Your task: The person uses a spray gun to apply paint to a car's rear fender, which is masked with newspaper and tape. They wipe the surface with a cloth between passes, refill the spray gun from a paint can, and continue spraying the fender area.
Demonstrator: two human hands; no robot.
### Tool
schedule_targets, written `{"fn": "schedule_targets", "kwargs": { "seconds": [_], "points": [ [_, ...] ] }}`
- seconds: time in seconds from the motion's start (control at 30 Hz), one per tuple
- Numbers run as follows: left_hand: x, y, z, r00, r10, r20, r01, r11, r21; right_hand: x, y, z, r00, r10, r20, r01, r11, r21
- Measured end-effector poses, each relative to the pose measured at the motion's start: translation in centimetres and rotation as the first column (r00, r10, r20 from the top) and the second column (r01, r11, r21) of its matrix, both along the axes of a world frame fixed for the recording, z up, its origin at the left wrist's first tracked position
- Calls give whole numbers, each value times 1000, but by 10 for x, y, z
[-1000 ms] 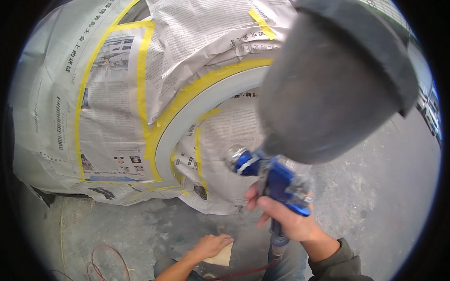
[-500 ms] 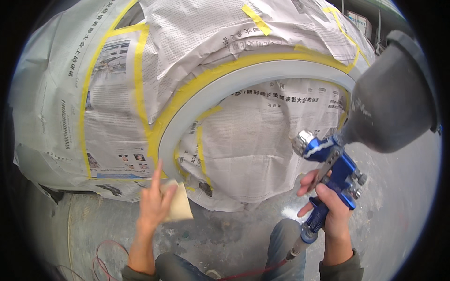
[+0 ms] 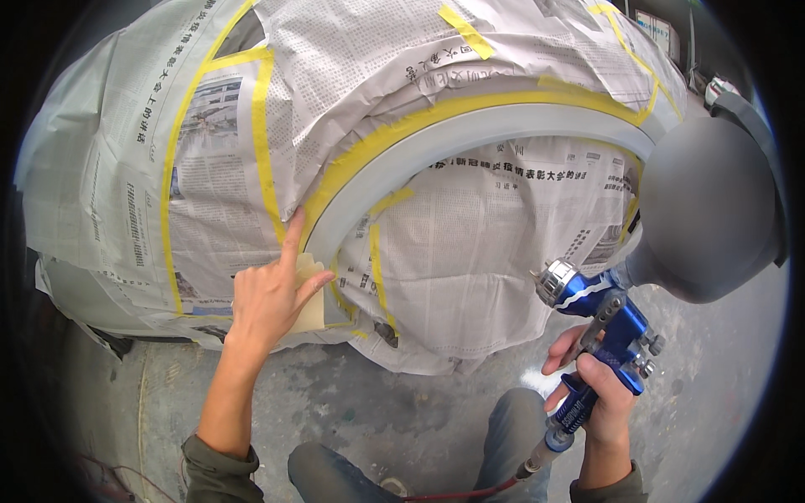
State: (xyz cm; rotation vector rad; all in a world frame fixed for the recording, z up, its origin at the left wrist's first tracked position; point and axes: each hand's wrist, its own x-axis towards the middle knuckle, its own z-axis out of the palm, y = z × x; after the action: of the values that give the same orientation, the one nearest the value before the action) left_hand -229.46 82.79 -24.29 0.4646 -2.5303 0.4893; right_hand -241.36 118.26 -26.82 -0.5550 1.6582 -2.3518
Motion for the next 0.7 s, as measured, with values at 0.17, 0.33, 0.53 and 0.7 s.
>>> {"fn": "schedule_targets", "kwargs": {
  "seconds": [0.17,0.33,0.53,0.7],
  "points": [
    [10,8,0,981,87,175,-82,996,-34,0,-2,1,997,31,70,-30,999,-15],
    [64,39,-65,980,-95,173,26,931,364,-6,-9,9,975,189,119,-187,982,-33],
    [97,88,-124,930,-218,295,-97,631,770,-21,-30,25,906,410,108,-408,912,-43],
    [108,107,-119,975,-94,200,-133,472,871,-29,-1,37,999,28,-15,-29,997,-77]
  ]
}}
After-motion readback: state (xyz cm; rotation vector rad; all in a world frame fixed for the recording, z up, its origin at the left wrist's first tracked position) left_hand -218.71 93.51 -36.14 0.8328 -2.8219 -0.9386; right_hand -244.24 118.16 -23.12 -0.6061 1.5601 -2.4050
